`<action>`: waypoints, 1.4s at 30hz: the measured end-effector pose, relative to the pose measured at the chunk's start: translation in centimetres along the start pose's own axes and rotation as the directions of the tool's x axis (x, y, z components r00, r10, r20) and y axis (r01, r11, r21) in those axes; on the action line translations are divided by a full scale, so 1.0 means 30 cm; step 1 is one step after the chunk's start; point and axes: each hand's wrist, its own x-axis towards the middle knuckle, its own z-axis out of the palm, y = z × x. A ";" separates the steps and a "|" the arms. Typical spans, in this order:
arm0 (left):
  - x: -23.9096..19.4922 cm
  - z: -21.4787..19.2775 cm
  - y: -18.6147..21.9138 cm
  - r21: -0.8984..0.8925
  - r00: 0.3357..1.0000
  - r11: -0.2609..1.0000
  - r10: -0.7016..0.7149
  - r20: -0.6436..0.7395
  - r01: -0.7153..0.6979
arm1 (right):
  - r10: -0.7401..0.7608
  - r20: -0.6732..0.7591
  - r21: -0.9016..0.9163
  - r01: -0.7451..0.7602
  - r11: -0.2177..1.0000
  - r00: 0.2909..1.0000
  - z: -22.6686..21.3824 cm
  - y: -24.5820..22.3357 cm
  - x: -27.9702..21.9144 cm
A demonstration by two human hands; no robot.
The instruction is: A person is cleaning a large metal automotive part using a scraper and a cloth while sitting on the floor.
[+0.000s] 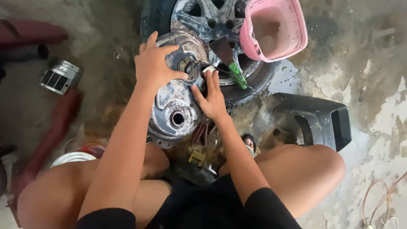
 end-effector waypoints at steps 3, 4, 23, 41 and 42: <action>-0.007 0.002 0.000 0.005 1.000 1.000 0.016 -0.021 -0.016 | -0.082 -0.071 -0.023 0.080 0.996 0.994 0.069 0.058 0.019; -0.010 -0.005 0.000 0.007 1.000 1.000 0.015 -0.018 -0.015 | -0.080 -0.069 -0.021 0.078 0.997 0.994 0.053 0.002 -0.028; -0.010 0.032 -0.021 0.031 0.998 0.998 0.049 -0.046 -0.048 | 0.049 0.091 -0.075 -0.043 0.996 0.995 0.024 -0.056 -0.076; -0.012 0.030 -0.042 0.072 0.990 0.991 0.122 -0.066 -0.117 | 0.023 0.065 -0.082 -0.018 0.996 0.998 0.034 -0.058 -0.107; -0.013 0.041 -0.047 0.063 0.989 0.990 0.127 -0.075 -0.123 | 0.078 0.127 -0.118 -0.063 0.991 0.989 0.014 -0.111 -0.163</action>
